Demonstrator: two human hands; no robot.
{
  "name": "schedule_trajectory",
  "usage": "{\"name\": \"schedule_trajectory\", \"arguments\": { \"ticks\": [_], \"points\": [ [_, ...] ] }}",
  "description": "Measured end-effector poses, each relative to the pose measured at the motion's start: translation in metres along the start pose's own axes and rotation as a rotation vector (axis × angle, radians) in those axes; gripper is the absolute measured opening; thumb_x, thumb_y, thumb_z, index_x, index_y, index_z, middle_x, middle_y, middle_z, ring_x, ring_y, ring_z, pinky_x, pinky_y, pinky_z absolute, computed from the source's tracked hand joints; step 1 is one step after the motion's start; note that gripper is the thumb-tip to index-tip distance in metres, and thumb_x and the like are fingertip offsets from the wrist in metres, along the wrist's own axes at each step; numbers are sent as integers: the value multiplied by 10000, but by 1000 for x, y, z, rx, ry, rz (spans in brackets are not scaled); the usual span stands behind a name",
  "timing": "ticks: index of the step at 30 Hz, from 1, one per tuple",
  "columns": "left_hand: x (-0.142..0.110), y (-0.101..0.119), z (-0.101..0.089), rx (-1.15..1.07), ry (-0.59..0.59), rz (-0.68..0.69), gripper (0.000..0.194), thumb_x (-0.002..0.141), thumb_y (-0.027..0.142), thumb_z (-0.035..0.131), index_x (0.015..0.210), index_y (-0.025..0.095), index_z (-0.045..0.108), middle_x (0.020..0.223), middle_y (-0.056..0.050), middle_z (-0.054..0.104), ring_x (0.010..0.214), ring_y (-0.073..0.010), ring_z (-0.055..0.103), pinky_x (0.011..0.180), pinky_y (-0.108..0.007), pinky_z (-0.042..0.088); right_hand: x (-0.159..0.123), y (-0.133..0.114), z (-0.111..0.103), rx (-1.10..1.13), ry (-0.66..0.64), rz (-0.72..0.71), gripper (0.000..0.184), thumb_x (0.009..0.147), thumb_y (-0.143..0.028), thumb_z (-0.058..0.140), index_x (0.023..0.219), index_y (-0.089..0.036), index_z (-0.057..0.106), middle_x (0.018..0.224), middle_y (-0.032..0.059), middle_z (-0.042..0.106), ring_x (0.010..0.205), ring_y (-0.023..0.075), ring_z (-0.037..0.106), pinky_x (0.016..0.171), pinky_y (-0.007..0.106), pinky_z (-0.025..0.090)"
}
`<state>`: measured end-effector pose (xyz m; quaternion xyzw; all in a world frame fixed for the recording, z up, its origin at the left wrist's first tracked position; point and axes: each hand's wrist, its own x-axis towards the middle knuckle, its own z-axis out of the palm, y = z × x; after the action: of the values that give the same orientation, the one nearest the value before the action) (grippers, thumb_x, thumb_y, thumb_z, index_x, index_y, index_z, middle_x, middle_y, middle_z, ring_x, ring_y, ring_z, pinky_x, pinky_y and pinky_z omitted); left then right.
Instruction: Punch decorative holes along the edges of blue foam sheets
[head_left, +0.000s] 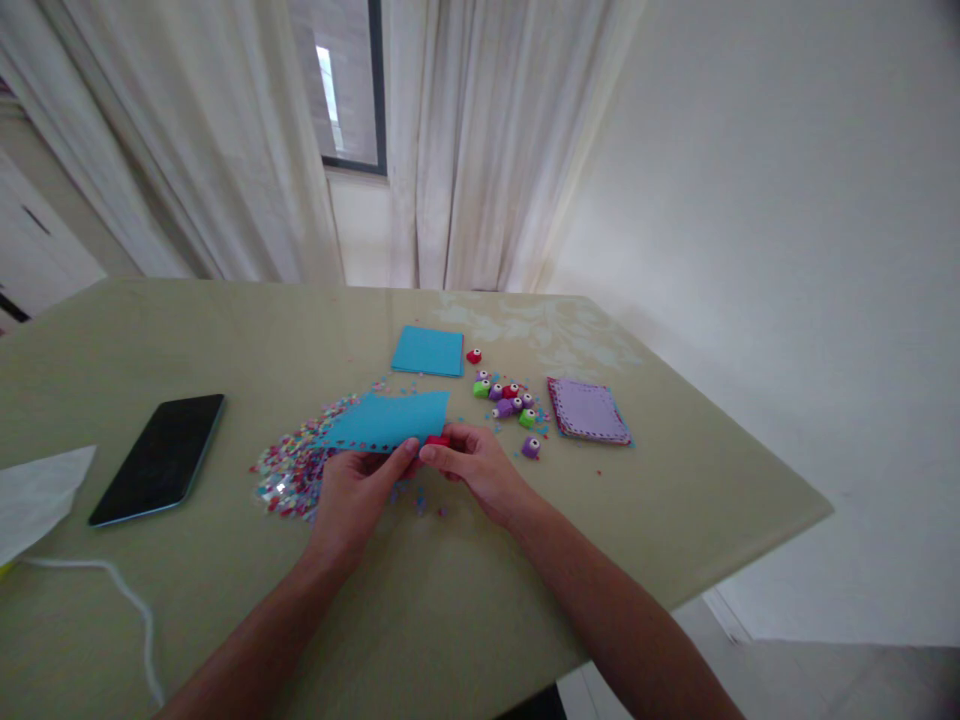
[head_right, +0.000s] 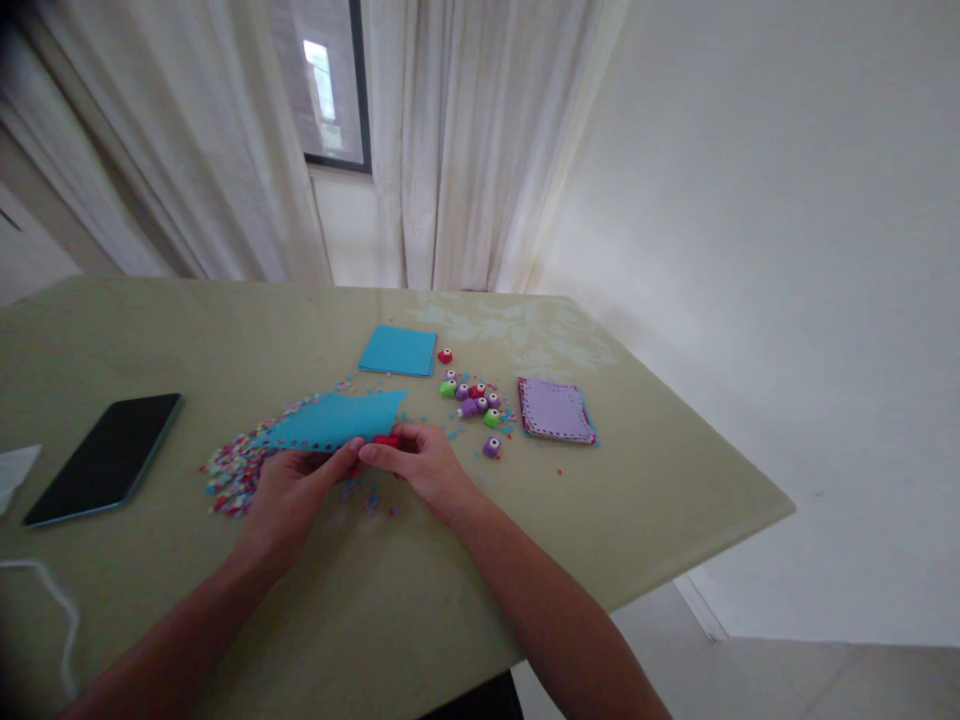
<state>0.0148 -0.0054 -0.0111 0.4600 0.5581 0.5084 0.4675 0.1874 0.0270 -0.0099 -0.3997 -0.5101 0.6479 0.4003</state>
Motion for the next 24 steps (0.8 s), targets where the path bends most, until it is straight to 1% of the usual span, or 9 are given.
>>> {"name": "schedule_trajectory", "arguments": {
  "ticks": [3, 8, 11, 13, 16, 18, 21, 23, 24],
  "points": [
    [0, -2, 1, -16, -4, -3, 455, 741, 620, 838, 864, 182, 860, 899, -92, 849, 830, -290, 790, 756, -350, 606, 1, 2, 1, 9, 6, -7, 461, 696, -596, 902, 724, -208, 656, 655, -43, 531, 597, 118, 375, 573, 287, 256],
    [-2, -1, 2, -22, -18, -5, 462, 751, 613, 834, 909, 180, 857, 944, -97, 850, 872, -301, 791, 790, -370, 606, -2, 1, 4, 35, 26, -40, 434, 694, -562, 914, 741, -201, 677, 678, -38, 572, 619, 120, 410, 598, 282, 300],
    [-2, 1, 2, -41, -2, -7, 462, 749, 605, 840, 917, 175, 852, 949, -98, 850, 884, -303, 788, 804, -375, 604, -4, 0, 8, 39, 57, -30, 442, 680, -549, 927, 716, -200, 659, 656, -45, 548, 593, 110, 393, 570, 278, 280],
    [-2, 2, 1, -52, 13, 2, 460, 748, 598, 845, 922, 173, 845, 949, -97, 848, 885, -300, 783, 808, -376, 601, -3, -1, 8, 61, 45, -10, 435, 667, -533, 937, 796, -202, 686, 700, -35, 593, 607, 114, 440, 572, 271, 304],
    [1, 3, -1, -61, 58, 20, 453, 748, 583, 850, 932, 169, 829, 955, -95, 844, 861, -283, 774, 800, -367, 598, 1, -2, -1, 85, 69, -45, 472, 672, -473, 938, 992, -218, 703, 890, 9, 705, 736, 148, 584, 645, 270, 410],
    [3, 4, -4, -62, 94, 22, 441, 748, 581, 847, 907, 170, 813, 910, -87, 839, 809, -265, 767, 770, -354, 594, 4, -2, -11, -47, 112, -126, 412, 730, -440, 894, 1027, -219, 712, 936, 28, 714, 797, 169, 620, 703, 291, 463],
    [7, 6, -11, 11, 106, 40, 424, 774, 605, 795, 786, 182, 773, 764, -68, 810, 696, -244, 742, 689, -332, 573, 7, 0, -26, -480, 116, -234, 296, 811, -295, 802, 1088, -203, 753, 977, 48, 685, 798, 170, 611, 771, 326, 494],
    [9, 10, -19, 179, 88, 108, 437, 810, 619, 718, 685, 200, 732, 679, -64, 781, 637, -251, 725, 632, -333, 544, 5, 3, -29, -746, 92, -252, 371, 785, -167, 771, 1154, -193, 743, 1024, 53, 674, 805, 166, 602, 811, 337, 496],
    [10, 11, -23, 323, 49, 160, 432, 828, 608, 686, 668, 209, 727, 671, -66, 779, 632, -260, 727, 621, -337, 532, 4, 4, -28, -835, 71, -245, 397, 770, -125, 760, 1161, -186, 729, 1027, 51, 674, 815, 168, 600, 824, 336, 494]
  ]
}}
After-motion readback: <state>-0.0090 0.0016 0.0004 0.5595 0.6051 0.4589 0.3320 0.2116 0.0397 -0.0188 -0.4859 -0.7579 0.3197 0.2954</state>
